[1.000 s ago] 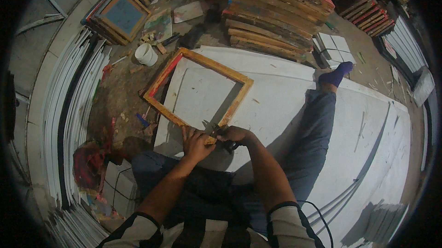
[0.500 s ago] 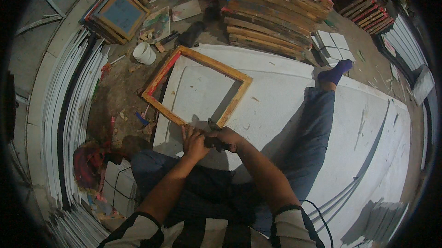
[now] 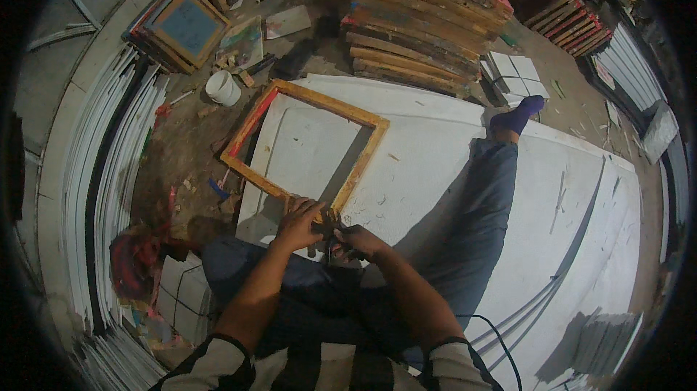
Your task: The person sits on the floor and uses pliers to trim and scrape excess material from the edges of a rectangular wooden frame. The person repeatedly adjusts their grip and works along the frame's perimeter.
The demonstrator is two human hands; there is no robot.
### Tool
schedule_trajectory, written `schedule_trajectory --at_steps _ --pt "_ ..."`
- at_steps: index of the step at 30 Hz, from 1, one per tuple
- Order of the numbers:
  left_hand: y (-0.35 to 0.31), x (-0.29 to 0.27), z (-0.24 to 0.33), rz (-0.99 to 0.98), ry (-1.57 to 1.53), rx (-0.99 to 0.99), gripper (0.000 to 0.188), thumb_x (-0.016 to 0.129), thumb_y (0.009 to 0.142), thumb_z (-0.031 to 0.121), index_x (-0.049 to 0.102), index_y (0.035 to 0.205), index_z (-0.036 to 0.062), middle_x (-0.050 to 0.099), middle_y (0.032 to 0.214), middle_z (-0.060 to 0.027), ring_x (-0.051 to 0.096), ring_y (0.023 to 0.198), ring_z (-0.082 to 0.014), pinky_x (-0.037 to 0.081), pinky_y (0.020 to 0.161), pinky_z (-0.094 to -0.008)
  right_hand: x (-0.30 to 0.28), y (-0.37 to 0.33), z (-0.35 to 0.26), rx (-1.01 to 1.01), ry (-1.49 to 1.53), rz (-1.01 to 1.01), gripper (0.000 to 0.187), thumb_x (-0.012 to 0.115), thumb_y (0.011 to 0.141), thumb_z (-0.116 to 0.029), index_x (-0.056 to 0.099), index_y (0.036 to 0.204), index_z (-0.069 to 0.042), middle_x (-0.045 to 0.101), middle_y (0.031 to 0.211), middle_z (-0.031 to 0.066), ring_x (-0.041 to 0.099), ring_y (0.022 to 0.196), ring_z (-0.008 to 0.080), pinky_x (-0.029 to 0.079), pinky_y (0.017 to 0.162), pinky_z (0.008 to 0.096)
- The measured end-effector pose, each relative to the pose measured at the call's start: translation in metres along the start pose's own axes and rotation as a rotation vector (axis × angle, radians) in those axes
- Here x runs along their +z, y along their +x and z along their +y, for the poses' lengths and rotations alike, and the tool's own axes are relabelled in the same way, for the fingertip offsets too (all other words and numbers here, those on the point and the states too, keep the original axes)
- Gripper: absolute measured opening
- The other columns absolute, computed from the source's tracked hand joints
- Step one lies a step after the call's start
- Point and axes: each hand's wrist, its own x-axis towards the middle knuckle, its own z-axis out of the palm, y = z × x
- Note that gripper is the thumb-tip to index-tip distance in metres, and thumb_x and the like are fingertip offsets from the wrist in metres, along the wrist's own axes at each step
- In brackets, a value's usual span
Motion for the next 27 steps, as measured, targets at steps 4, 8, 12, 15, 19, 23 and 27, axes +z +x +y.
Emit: schedule_trajectory --at_steps 4,8,12,15,19,23,27 --pt "-0.005 0.007 -0.008 0.004 0.025 0.042 0.083 0.087 0.064 0.032 0.058 0.141 0.0161 0.056 0.143 -0.0044 0.038 0.143 -0.0281 0.014 0.124 -0.0566 0.007 0.008 0.001 -0.010 0.079 0.043 0.058 0.060 0.098 -0.055 0.064 0.114 0.001 0.071 0.099 0.0123 0.069 0.087 0.0221 0.058 0.067 0.0366" --pt "-0.005 0.008 -0.006 0.012 0.028 0.041 0.079 0.087 0.064 0.029 0.060 0.137 0.0148 0.056 0.143 -0.0040 0.039 0.142 -0.0287 0.015 0.123 -0.0581 0.004 0.015 0.008 0.019 0.199 0.039 0.053 0.058 0.101 -0.051 0.061 0.118 -0.001 0.071 0.101 0.0106 0.069 0.091 0.0210 0.058 0.071 0.0394" --pt "-0.003 0.011 -0.008 0.028 -0.004 0.048 0.075 0.087 0.063 0.028 0.064 0.133 0.0139 0.057 0.142 -0.0033 0.040 0.141 -0.0291 0.017 0.123 -0.0586 0.015 0.021 0.021 -0.011 0.326 0.119 0.055 0.057 0.101 -0.052 0.061 0.115 0.002 0.068 0.094 0.0113 0.067 0.082 0.0226 0.058 0.067 0.0372" --pt "-0.002 0.006 -0.003 0.038 0.006 0.047 0.073 0.087 0.062 0.026 0.065 0.130 0.0141 0.058 0.139 -0.0026 0.041 0.140 -0.0293 0.019 0.123 -0.0569 0.022 0.023 0.023 -0.054 0.359 0.145 0.053 0.055 0.103 -0.050 0.059 0.115 0.002 0.066 0.090 0.0101 0.066 0.079 0.0221 0.057 0.066 0.0371" --pt "-0.004 0.006 -0.005 0.052 -0.001 0.046 0.071 0.087 0.061 0.026 0.067 0.129 0.0152 0.059 0.138 -0.0023 0.042 0.139 -0.0294 0.018 0.123 -0.0562 0.029 0.013 0.015 -0.062 0.362 0.125 0.052 0.053 0.104 -0.049 0.059 0.114 0.001 0.065 0.089 0.0105 0.066 0.077 0.0217 0.057 0.064 0.0365" --pt "-0.002 0.009 -0.006 0.046 -0.020 0.045 0.071 0.088 0.062 0.027 0.067 0.128 0.0164 0.059 0.139 -0.0018 0.042 0.139 -0.0289 0.017 0.123 -0.0566 0.026 0.005 0.009 -0.029 0.298 0.134 0.054 0.052 0.104 -0.050 0.059 0.114 0.002 0.066 0.090 0.0119 0.066 0.077 0.0215 0.057 0.064 0.0360" --pt "-0.001 0.009 -0.004 0.039 -0.027 0.036 0.071 0.089 0.062 0.029 0.067 0.128 0.0171 0.058 0.140 -0.0012 0.041 0.140 -0.0281 0.016 0.123 -0.0572 0.020 0.012 0.015 -0.047 0.255 0.132 0.061 0.050 0.103 -0.056 0.058 0.115 0.003 0.067 0.092 0.0128 0.067 0.078 0.0214 0.057 0.066 0.0351"
